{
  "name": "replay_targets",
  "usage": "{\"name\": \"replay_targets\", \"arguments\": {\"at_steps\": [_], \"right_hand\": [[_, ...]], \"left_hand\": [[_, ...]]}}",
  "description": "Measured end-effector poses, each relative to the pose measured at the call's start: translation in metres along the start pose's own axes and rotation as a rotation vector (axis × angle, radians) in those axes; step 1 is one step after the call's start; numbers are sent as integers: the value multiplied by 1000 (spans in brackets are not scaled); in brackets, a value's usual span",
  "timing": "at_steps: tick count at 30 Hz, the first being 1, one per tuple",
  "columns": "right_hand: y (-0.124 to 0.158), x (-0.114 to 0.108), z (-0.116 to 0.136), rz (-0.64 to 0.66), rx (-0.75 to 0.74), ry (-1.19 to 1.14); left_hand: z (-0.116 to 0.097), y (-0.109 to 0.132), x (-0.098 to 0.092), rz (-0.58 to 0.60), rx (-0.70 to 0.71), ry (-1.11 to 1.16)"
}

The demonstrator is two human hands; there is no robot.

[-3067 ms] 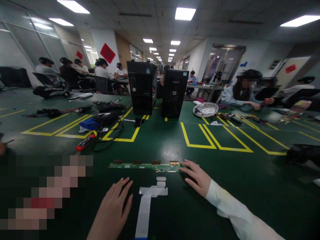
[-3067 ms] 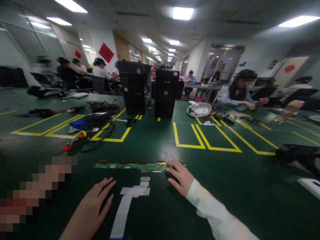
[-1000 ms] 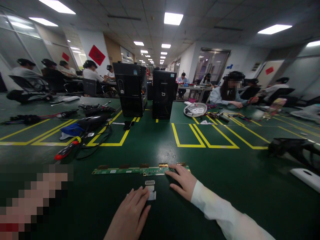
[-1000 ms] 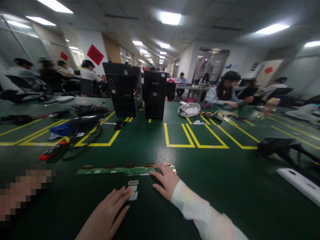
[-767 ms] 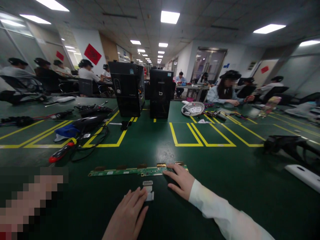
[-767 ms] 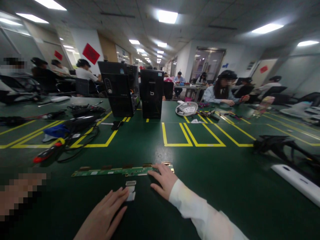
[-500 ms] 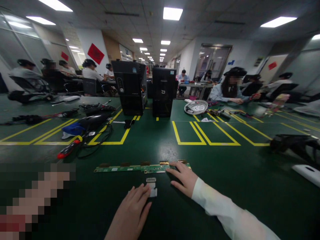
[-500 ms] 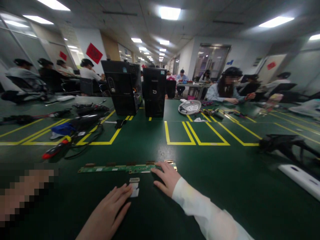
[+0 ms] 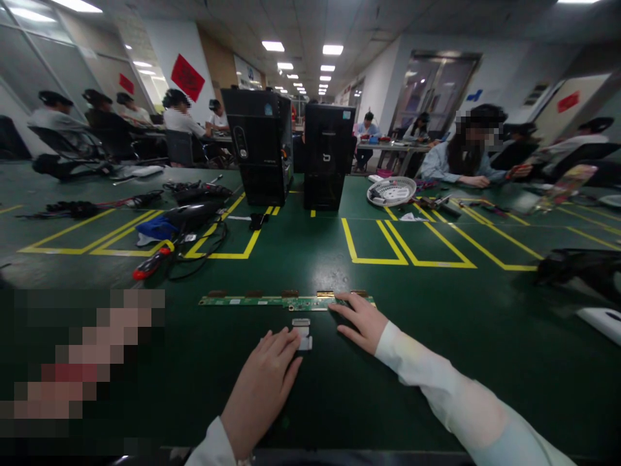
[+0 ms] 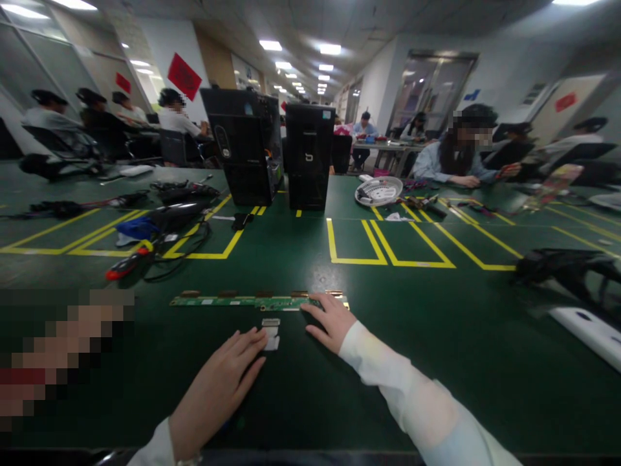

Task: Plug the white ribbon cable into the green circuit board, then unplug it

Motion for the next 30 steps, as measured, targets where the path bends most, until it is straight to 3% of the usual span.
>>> {"name": "replay_targets", "arguments": {"at_steps": [8,16,23,30], "right_hand": [[0,0,0,-3,-16,7],[1,3,-2,-12,-9,-8],[2,3,-1,-25,-8,-6],[2,1,1,-14,9,-8]], "left_hand": [[-11,-2,5,-9,27,-27],[-28,-18,-3,93,84,-82],[-22,-34,-10,161,218,-71],[-10,-35,2,161,220,4]]}}
Point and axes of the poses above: each hand's wrist, its own y-axis away from the middle knuckle, its own x-axis out of the palm, z = x × y, the point moved 1 cm from there along -y, towards the middle knuckle, and after that the axes turned 7 degrees about -y, right-handed, at the moved point
